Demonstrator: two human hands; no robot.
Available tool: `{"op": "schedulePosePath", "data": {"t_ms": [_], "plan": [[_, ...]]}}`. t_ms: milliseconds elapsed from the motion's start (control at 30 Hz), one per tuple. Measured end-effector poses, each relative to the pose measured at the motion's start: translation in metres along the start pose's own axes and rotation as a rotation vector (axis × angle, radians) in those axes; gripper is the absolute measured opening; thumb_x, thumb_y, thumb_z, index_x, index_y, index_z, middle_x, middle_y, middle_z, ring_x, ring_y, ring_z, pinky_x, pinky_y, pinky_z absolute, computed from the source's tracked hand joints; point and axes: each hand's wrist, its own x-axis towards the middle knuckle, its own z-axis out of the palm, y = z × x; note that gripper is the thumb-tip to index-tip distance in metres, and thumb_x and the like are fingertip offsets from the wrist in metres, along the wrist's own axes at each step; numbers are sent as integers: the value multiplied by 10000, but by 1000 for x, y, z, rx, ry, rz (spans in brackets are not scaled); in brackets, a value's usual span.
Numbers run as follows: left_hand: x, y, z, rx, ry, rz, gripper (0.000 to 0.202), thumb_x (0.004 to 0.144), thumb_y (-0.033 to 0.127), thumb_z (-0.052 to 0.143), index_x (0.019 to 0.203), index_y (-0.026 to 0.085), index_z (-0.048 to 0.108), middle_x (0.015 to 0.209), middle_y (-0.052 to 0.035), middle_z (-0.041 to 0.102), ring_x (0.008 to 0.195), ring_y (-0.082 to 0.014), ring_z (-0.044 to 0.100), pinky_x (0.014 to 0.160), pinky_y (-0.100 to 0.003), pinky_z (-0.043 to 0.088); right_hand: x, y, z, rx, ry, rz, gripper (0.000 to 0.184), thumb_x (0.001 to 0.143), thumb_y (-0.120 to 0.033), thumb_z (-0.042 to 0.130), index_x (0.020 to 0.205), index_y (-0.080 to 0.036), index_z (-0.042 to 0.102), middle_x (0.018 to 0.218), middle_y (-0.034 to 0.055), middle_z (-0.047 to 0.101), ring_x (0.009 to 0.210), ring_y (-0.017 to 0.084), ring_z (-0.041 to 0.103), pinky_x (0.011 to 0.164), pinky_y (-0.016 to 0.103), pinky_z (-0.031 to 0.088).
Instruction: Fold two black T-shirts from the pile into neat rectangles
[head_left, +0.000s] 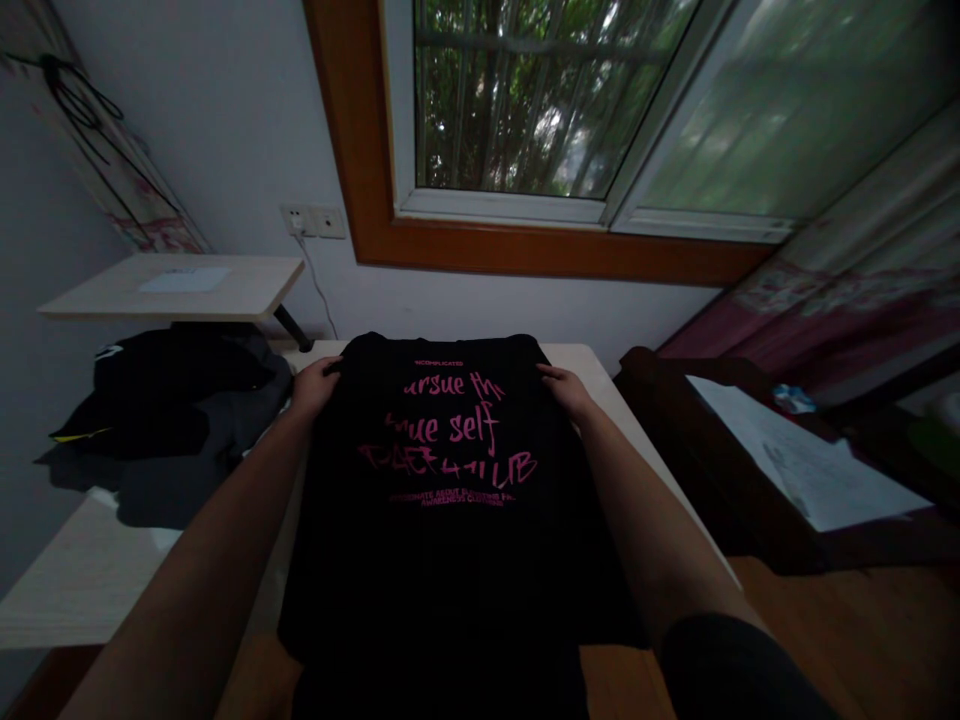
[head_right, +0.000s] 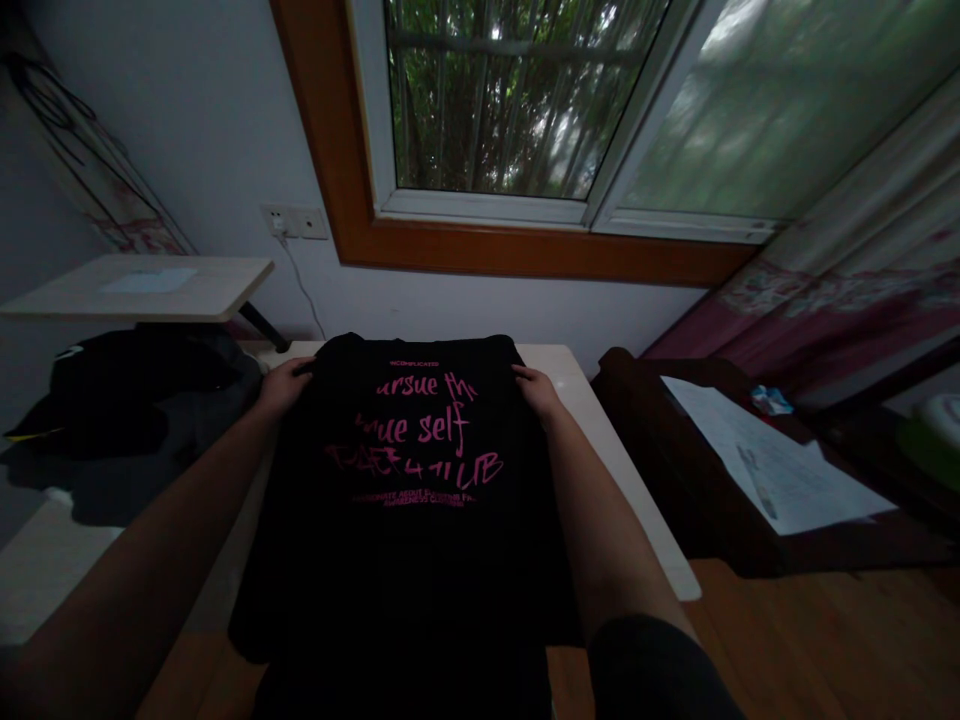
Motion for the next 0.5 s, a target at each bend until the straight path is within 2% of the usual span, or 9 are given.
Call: {"op": "schedulePosePath", "data": {"t_ms": [133,200,333,500], "plan": [[7,10,-1,-30,83,4,440,886,238,595,1321,219,667,1319,-74,703,1224,-254,650,1091,-381,474,12,-4,3,-45,40,-83,508,864,-236,592,1368,-193,643,1460,96,598,1377,252,531,1210,463,353],[6,11,0,-35,114,-29,453,898,266,610,1345,201,645,1326,-101,696,1228,-265,649,1089,-392,474,14,-4,5,-57,42,-115,536,845,-250,625,1378,-204,634,1480,93,578,1403,253,500,1221,457,333],[-1,4,1,-41,85,-105,503,909,301,617,1394,172,593,1310,-134,699,1211,-264,662,1082,-394,480,10,3,4,-42,6,-114,528,834,-272,654,1359,-219,644,1413,87,637,1324,254,574,1165,470,413],[-7,-14,-5,-66,1,-71,622,869,345,669,1456,202,521,1359,-147,667,1193,-267,673,1041,-400,513,-3,10,-5,35,-48,-36,352,891,-329,610,1193,-198,734,1274,84,727,1198,235,666,1103,448,478]]}}
